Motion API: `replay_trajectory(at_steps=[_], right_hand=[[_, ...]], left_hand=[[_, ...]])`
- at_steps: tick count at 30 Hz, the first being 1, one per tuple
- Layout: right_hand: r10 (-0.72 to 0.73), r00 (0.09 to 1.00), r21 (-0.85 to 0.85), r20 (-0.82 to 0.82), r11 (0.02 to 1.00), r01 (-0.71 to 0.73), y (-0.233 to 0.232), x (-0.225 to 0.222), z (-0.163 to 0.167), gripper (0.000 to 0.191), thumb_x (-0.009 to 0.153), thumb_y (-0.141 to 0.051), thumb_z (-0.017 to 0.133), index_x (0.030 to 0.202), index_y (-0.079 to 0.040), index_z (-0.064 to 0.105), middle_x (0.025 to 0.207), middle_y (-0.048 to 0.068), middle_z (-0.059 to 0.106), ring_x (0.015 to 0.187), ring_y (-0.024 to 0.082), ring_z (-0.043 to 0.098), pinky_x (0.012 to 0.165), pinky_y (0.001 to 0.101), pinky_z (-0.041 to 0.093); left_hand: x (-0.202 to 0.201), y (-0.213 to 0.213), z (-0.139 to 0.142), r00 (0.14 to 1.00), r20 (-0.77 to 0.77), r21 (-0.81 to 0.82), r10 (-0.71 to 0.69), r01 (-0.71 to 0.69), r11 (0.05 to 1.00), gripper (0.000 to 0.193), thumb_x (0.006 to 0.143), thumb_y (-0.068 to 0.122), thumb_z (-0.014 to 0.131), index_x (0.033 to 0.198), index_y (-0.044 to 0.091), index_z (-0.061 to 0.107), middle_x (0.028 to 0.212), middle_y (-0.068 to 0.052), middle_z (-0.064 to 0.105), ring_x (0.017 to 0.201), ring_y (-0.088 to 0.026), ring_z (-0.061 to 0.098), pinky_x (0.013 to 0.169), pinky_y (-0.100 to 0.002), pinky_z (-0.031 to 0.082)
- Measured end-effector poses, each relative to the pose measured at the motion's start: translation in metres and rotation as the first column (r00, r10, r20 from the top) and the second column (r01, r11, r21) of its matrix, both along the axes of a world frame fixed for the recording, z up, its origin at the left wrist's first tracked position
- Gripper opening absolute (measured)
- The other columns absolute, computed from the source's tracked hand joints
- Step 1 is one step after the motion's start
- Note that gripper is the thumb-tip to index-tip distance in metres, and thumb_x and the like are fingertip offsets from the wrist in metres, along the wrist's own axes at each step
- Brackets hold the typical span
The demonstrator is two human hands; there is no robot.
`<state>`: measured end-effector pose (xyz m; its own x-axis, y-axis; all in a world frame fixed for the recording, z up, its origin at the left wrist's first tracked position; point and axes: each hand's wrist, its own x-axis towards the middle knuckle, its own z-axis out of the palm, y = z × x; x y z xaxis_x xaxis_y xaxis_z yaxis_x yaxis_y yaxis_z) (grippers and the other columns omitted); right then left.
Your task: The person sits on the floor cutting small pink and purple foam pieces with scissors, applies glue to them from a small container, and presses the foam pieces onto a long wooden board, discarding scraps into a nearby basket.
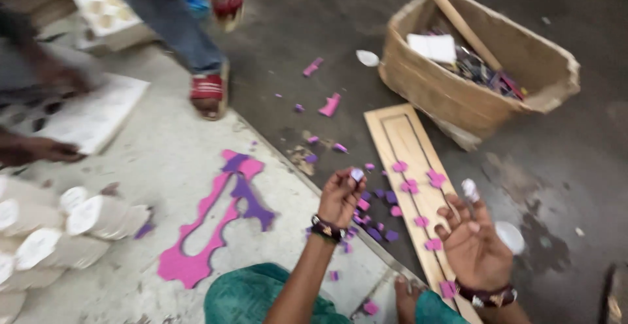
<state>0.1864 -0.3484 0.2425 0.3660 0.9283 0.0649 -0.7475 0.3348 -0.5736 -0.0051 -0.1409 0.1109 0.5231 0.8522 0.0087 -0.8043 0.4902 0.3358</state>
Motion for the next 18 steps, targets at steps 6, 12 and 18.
replay_trajectory(at_steps=[6,12,18], right_hand=[[-0.146,0.981,0.006,0.124,0.989,0.147,-0.012,0.081,0.055,0.052,0.096,-0.009,0.058,0.147,-0.01,0.047,0.143,0.013,0.059,0.129,0.029,0.056,0.103,0.0427,0.043],[-0.231,0.931,0.016,0.282,0.972,0.236,-0.013,0.168,0.076,0.045,0.104,-0.008,0.053,0.148,-0.01,0.046,0.139,0.014,0.06,0.122,0.027,0.058,0.102,0.0405,0.045],[-0.264,0.91,-0.008,0.32,0.96,0.281,0.003,0.214,0.06,0.046,0.103,-0.007,0.048,0.149,-0.011,0.047,0.138,0.012,0.059,0.124,0.026,0.057,0.1,0.0389,0.045]], left_hand=[[0.061,0.029,0.004,0.991,0.036,0.036,-0.127,0.125,0.991,0.022,0.098,-0.004,0.062,0.119,0.0,0.066,0.118,-0.016,0.07,0.106,-0.026,0.071,0.096,-0.035,0.059],[0.137,0.066,-0.037,0.926,-0.376,0.261,-0.021,0.127,0.957,0.023,0.094,-0.007,0.07,0.116,-0.001,0.069,0.109,-0.012,0.072,0.099,-0.018,0.07,0.09,-0.03,0.058],[0.22,0.085,-0.073,0.46,-0.726,0.673,0.511,0.32,0.667,0.023,0.08,-0.006,0.074,0.1,0.004,0.071,0.091,-0.009,0.067,0.077,-0.019,0.069,0.068,-0.032,0.058]])
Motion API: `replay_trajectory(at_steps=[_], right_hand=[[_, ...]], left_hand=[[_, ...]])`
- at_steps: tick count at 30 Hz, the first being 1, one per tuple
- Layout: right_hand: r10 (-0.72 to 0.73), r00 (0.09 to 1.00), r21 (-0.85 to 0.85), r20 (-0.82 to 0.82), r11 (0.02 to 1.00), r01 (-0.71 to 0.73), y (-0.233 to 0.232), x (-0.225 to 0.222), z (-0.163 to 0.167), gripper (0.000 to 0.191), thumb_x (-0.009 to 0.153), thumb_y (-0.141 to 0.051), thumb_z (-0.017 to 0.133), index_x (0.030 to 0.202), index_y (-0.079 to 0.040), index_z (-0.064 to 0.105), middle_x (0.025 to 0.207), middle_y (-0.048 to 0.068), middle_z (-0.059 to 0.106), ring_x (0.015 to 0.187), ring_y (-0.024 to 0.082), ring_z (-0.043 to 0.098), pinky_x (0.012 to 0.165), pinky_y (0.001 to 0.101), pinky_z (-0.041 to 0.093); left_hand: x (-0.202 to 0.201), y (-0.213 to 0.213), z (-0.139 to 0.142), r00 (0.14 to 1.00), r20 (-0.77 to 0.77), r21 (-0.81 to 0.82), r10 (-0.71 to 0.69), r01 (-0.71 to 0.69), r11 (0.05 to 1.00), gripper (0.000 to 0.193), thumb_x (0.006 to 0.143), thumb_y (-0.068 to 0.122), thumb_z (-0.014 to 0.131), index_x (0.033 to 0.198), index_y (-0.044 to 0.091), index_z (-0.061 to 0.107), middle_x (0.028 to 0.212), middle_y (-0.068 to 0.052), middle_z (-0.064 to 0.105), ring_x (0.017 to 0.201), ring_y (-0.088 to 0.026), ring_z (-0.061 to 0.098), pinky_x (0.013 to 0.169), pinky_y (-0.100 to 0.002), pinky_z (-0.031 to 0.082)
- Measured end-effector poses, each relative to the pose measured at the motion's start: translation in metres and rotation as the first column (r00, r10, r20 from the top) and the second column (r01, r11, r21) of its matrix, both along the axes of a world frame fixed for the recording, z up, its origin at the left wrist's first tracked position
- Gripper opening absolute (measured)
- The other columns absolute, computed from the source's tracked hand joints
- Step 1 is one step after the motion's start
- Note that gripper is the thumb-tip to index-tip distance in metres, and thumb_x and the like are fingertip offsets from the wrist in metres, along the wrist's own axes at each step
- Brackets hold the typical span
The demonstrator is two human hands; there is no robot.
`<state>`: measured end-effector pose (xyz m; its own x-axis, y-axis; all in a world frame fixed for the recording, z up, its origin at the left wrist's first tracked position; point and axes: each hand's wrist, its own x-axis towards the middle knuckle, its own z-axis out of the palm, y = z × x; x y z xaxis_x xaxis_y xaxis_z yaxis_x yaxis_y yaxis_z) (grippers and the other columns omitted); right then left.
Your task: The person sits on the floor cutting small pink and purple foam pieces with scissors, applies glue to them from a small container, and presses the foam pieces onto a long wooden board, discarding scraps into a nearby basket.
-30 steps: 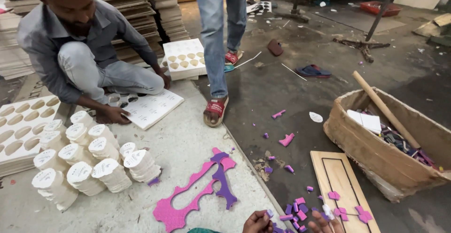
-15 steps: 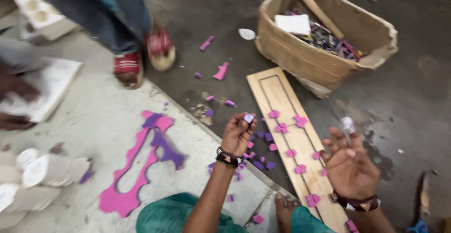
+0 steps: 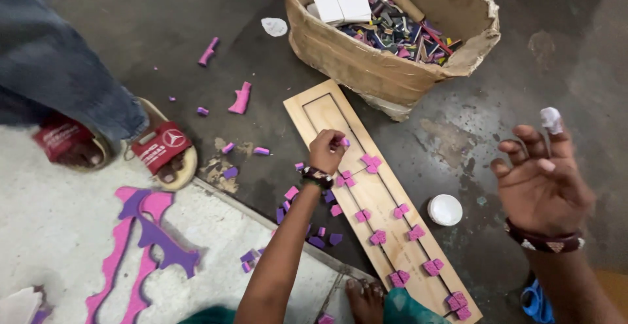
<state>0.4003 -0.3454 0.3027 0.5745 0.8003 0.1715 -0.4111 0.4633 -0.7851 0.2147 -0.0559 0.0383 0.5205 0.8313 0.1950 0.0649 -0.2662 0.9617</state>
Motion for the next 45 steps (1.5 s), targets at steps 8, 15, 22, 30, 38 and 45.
replay_trajectory(at_steps=[8,15,22,30,38,45], right_hand=[[0.012,0.99,0.038,-0.142,0.999,-0.007,0.016,0.023,-0.048,0.045,0.102,-0.007,0.051,0.146,-0.01,0.049,0.141,0.013,0.063,0.125,0.027,0.058,0.107,0.0426,0.045],[-0.001,0.981,0.029,-0.194,1.0,0.007,0.015,0.038,-0.07,0.042,0.102,-0.006,0.051,0.145,-0.009,0.05,0.14,0.013,0.063,0.123,0.026,0.056,0.105,0.0412,0.044],[0.002,0.977,0.015,-0.211,1.0,0.002,0.016,0.046,-0.078,0.045,0.102,-0.006,0.051,0.146,-0.01,0.05,0.141,0.013,0.062,0.125,0.026,0.055,0.108,0.043,0.044],[-0.013,0.966,0.01,-0.257,1.0,0.016,0.016,0.049,-0.094,0.042,0.103,-0.005,0.05,0.145,-0.01,0.051,0.141,0.013,0.062,0.13,0.026,0.058,0.107,0.0425,0.045],[-0.031,0.964,0.026,-0.265,0.999,0.039,-0.014,0.025,-0.094,0.042,0.102,-0.006,0.05,0.144,-0.01,0.052,0.139,0.013,0.063,0.13,0.028,0.059,0.107,0.0442,0.046],[-0.127,0.955,-0.034,-0.267,0.992,0.122,-0.069,0.009,-0.089,0.041,0.102,-0.008,0.054,0.143,-0.01,0.052,0.137,0.011,0.065,0.124,0.025,0.06,0.102,0.0403,0.05]], left_hand=[[0.067,0.014,-0.026,0.927,-0.37,0.18,0.061,0.007,0.984,0.015,0.075,-0.001,0.073,0.088,0.003,0.067,0.092,-0.018,0.064,0.088,-0.041,0.065,0.078,-0.05,0.054],[0.078,0.014,-0.035,0.902,-0.431,0.239,-0.008,0.122,0.963,0.021,0.077,-0.007,0.068,0.095,0.004,0.066,0.1,-0.019,0.064,0.098,-0.042,0.063,0.085,-0.05,0.053],[0.081,0.012,-0.024,0.886,-0.46,0.181,-0.06,0.16,0.97,0.034,0.075,-0.008,0.068,0.105,0.004,0.059,0.102,-0.021,0.066,0.1,-0.042,0.063,0.085,-0.05,0.052],[0.091,0.012,-0.031,0.851,-0.524,0.159,-0.032,0.135,0.978,0.008,0.078,-0.004,0.069,0.079,0.003,0.066,0.096,-0.017,0.065,0.095,-0.038,0.065,0.084,-0.048,0.054],[0.09,0.013,-0.022,0.792,-0.611,0.247,0.014,0.173,0.953,0.006,0.081,0.004,0.07,0.075,0.006,0.072,0.103,-0.019,0.063,0.095,-0.038,0.064,0.083,-0.047,0.055],[0.009,0.032,0.011,0.979,-0.104,0.221,0.177,-0.15,0.964,0.014,0.081,0.0,0.068,0.09,0.008,0.075,0.091,-0.013,0.065,0.076,-0.028,0.07,0.07,-0.039,0.058]])
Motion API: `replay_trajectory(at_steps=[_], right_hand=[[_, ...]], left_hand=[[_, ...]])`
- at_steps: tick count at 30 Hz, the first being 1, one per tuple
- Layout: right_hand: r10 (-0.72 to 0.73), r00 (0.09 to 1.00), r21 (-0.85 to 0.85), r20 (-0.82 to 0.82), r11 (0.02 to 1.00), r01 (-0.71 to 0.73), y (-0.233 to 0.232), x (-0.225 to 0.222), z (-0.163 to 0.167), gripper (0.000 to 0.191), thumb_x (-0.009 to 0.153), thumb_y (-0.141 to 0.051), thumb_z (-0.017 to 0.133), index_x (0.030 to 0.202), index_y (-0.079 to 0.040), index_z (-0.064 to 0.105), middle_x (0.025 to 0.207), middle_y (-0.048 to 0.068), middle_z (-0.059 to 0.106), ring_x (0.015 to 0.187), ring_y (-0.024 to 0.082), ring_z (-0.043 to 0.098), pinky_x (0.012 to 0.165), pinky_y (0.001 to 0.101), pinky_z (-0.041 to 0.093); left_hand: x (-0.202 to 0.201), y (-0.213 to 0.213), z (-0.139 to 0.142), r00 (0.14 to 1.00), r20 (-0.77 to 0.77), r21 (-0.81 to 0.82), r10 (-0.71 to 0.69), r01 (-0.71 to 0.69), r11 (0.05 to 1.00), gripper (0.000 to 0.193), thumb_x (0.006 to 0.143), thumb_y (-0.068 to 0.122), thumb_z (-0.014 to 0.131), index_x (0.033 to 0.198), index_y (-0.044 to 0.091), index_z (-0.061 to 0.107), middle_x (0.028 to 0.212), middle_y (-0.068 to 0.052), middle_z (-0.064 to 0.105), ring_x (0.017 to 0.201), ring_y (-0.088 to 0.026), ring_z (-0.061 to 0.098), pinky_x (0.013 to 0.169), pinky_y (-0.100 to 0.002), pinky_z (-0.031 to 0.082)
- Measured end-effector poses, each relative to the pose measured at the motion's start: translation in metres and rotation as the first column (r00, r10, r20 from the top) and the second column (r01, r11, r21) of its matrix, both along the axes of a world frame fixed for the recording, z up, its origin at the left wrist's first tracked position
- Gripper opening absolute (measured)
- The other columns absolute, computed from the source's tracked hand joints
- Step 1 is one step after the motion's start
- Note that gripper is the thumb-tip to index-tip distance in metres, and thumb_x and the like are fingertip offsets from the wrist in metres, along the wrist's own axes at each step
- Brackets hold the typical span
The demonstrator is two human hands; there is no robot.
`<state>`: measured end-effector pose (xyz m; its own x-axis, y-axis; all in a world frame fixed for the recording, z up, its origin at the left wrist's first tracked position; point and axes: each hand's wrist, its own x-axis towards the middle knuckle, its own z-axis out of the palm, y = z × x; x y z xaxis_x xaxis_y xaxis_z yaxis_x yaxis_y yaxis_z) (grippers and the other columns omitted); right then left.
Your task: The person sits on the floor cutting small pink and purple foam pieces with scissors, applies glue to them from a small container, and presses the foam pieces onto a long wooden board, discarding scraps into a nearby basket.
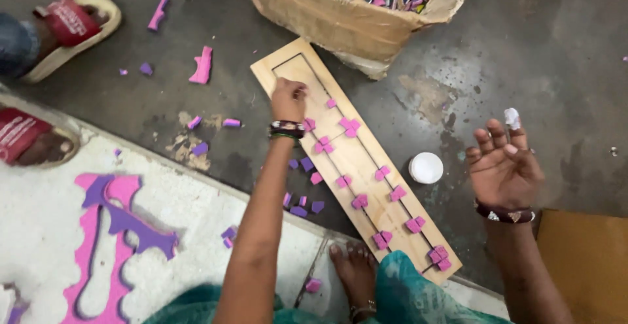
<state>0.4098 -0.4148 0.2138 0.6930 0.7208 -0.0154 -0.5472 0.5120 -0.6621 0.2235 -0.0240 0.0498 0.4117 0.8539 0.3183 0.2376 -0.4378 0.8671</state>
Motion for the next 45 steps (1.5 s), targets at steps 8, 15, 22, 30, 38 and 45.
replay_trajectory(at_steps=[8,15,22,30,38,45], right_hand=[[0.038,0.995,0.02,-0.087,0.999,-0.037,-0.001,-0.026,-0.007,0.036,0.098,-0.008,0.058,0.134,-0.008,0.056,0.127,0.009,0.067,0.116,0.024,0.063,0.098,0.0374,0.052],[0.225,0.97,-0.001,-0.097,0.974,-0.226,0.036,-0.086,-0.012,0.037,0.097,-0.01,0.063,0.134,-0.011,0.057,0.128,0.008,0.069,0.118,0.023,0.064,0.096,0.0365,0.051],[0.419,0.894,-0.048,-0.157,0.901,-0.431,0.046,-0.179,-0.055,0.037,0.098,-0.011,0.064,0.135,-0.015,0.058,0.135,0.008,0.062,0.124,0.025,0.058,0.098,0.0377,0.046],[0.38,0.85,-0.167,-0.365,0.872,-0.461,-0.002,-0.26,-0.115,0.032,0.106,-0.025,0.048,0.135,-0.011,0.052,0.127,0.015,0.063,0.114,0.03,0.061,0.088,0.0447,0.05],[0.42,0.879,-0.168,-0.228,0.872,-0.46,-0.001,-0.266,-0.108,0.043,0.099,-0.009,0.047,0.143,-0.006,0.048,0.13,0.016,0.062,0.119,0.03,0.06,0.09,0.0439,0.052],[0.467,0.876,-0.498,0.123,0.792,-0.353,0.02,-0.301,-0.065,0.058,0.081,0.009,0.048,0.138,-0.001,0.055,0.134,0.013,0.061,0.127,0.021,0.058,0.093,0.0376,0.05]], left_hand=[[-0.226,-0.017,0.015,0.944,0.084,-0.015,0.318,-0.318,0.948,0.009,0.084,0.002,0.078,0.091,0.004,0.072,0.083,-0.006,0.066,0.069,-0.015,0.063,0.066,-0.029,0.053],[-0.355,-0.096,-0.029,0.854,0.023,-0.227,0.52,-0.502,0.834,0.01,0.085,-0.002,0.071,0.092,0.004,0.074,0.071,0.0,0.065,0.064,-0.007,0.058,0.061,-0.023,0.048],[-0.343,-0.172,-0.047,0.92,0.048,-0.231,0.388,-0.368,0.901,0.006,0.087,0.002,0.074,0.093,0.004,0.074,0.076,-0.004,0.068,0.063,-0.011,0.061,0.059,-0.027,0.05],[-0.28,-0.194,-0.031,0.968,-0.252,0.118,0.016,0.014,0.993,0.025,0.075,0.004,0.074,0.099,0.008,0.071,0.1,-0.012,0.067,0.097,-0.035,0.059,0.083,-0.047,0.049],[-0.268,-0.197,-0.043,0.985,-0.173,-0.126,-0.003,-0.02,0.992,0.024,0.082,0.01,0.077,0.106,0.008,0.073,0.104,-0.01,0.072,0.096,-0.029,0.065,0.082,-0.044,0.05],[-0.282,-0.24,-0.025,0.517,0.797,-0.603,0.311,0.662,0.444,0.033,0.101,0.001,0.061,0.133,-0.003,0.063,0.115,-0.013,0.071,0.1,-0.024,0.072,0.089,-0.033,0.058]])
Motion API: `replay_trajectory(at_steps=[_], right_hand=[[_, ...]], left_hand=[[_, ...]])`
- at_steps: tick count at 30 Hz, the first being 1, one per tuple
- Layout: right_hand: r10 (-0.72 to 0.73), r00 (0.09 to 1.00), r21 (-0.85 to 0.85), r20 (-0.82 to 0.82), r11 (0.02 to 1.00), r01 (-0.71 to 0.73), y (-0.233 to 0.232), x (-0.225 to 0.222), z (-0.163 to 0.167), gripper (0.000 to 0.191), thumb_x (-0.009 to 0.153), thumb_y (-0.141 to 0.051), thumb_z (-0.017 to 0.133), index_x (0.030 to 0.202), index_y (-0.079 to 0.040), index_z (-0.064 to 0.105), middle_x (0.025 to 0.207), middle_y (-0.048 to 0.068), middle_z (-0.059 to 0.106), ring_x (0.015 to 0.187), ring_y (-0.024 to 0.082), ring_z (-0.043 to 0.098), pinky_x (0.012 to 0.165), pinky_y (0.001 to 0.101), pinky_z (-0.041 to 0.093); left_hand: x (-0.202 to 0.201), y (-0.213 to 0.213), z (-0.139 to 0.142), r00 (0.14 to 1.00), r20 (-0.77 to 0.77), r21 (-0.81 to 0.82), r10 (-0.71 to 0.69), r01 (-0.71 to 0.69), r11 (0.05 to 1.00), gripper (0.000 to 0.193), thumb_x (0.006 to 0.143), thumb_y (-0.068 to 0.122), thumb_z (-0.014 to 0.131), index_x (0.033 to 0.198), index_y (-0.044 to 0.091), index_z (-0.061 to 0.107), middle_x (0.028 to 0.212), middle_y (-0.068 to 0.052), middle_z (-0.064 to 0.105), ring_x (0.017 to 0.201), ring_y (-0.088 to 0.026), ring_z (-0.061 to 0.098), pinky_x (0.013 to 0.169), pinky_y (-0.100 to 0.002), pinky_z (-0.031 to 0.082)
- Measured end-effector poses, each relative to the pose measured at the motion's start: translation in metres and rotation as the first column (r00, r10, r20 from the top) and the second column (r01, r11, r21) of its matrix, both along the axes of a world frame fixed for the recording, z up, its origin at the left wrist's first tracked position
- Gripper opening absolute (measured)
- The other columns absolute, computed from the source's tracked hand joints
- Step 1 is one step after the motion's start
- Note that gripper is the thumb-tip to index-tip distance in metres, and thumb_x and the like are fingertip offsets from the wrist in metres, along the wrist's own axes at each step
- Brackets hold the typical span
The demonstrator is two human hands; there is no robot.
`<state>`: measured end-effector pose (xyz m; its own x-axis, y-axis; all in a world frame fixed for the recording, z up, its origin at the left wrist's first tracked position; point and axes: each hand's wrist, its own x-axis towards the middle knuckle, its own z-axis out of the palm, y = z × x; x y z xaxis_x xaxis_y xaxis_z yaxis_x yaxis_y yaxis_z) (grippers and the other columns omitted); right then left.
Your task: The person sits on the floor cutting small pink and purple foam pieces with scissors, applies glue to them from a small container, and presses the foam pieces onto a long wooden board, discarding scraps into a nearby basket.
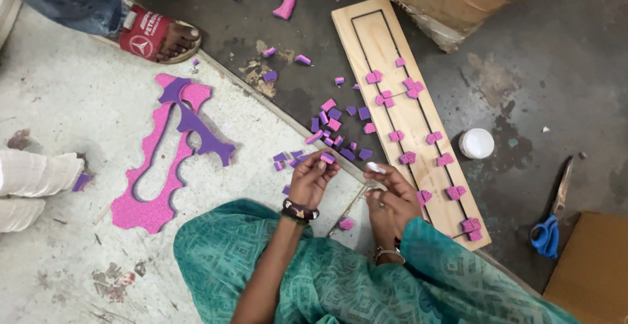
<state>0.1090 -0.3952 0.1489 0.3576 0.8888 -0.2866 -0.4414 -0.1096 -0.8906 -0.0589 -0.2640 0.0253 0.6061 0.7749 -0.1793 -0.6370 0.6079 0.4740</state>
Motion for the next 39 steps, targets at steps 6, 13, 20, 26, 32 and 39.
replay_trajectory(at_steps=[6,13,20,26,32,39], right_hand=[[0.08,0.888,0.07,0.454,0.99,-0.126,0.0,-0.019,0.021,0.059,0.08,0.01,0.052,0.138,-0.004,0.058,0.15,0.009,0.048,0.133,0.018,0.052,0.102,0.0328,0.046],[0.197,0.807,0.057,0.556,0.96,-0.273,0.004,-0.016,0.031,0.064,0.083,0.008,0.054,0.145,-0.005,0.053,0.156,0.008,0.042,0.14,0.02,0.046,0.109,0.034,0.042],[0.232,0.685,-0.024,0.691,0.954,-0.299,0.008,-0.018,0.04,0.068,0.078,0.006,0.057,0.144,-0.008,0.056,0.158,0.01,0.041,0.148,0.028,0.04,0.118,0.0395,0.038],[0.24,0.572,-0.054,0.784,0.945,-0.322,0.01,-0.02,0.047,0.071,0.077,0.008,0.059,0.146,-0.007,0.053,0.161,0.013,0.036,0.153,0.034,0.032,0.12,0.0413,0.034],[0.241,0.565,-0.052,0.789,0.942,-0.33,0.005,-0.017,0.039,0.071,0.077,0.012,0.057,0.145,-0.008,0.056,0.163,0.014,0.032,0.153,0.034,0.031,0.113,0.0385,0.041],[0.12,0.692,0.087,0.712,0.963,-0.257,-0.003,-0.011,0.024,0.058,0.078,0.012,0.054,0.131,-0.008,0.066,0.161,0.014,0.043,0.147,0.031,0.046,0.115,0.0384,0.041]], left_hand=[[-0.003,-0.021,0.028,0.998,0.055,-0.03,-0.019,0.021,0.999,0.037,0.095,-0.003,0.06,0.133,-0.006,0.06,0.124,-0.015,0.069,0.107,-0.026,0.072,0.095,-0.035,0.058],[0.002,-0.03,0.052,0.996,-0.088,0.084,0.022,-0.015,0.996,0.046,0.091,-0.005,0.067,0.136,0.002,0.06,0.115,-0.011,0.069,0.098,-0.02,0.07,0.088,-0.032,0.057],[0.011,-0.03,0.051,0.994,-0.108,0.14,0.031,-0.016,0.99,0.032,0.091,-0.007,0.071,0.123,-0.004,0.066,0.103,-0.009,0.072,0.094,-0.017,0.07,0.088,-0.031,0.057],[0.014,-0.033,0.042,0.997,-0.08,0.125,0.004,0.006,0.992,0.031,0.091,-0.006,0.073,0.122,-0.004,0.067,0.1,-0.008,0.072,0.092,-0.016,0.071,0.086,-0.03,0.057],[0.017,-0.032,0.038,0.999,-0.029,0.083,0.017,-0.015,0.996,0.028,0.091,-0.006,0.072,0.119,-0.003,0.066,0.102,-0.007,0.072,0.09,-0.015,0.069,0.085,-0.029,0.057],[0.016,-0.028,0.036,1.0,0.022,0.047,0.018,-0.019,0.999,0.028,0.093,-0.007,0.068,0.121,-0.003,0.065,0.103,-0.006,0.071,0.091,-0.015,0.068,0.088,-0.03,0.057]])
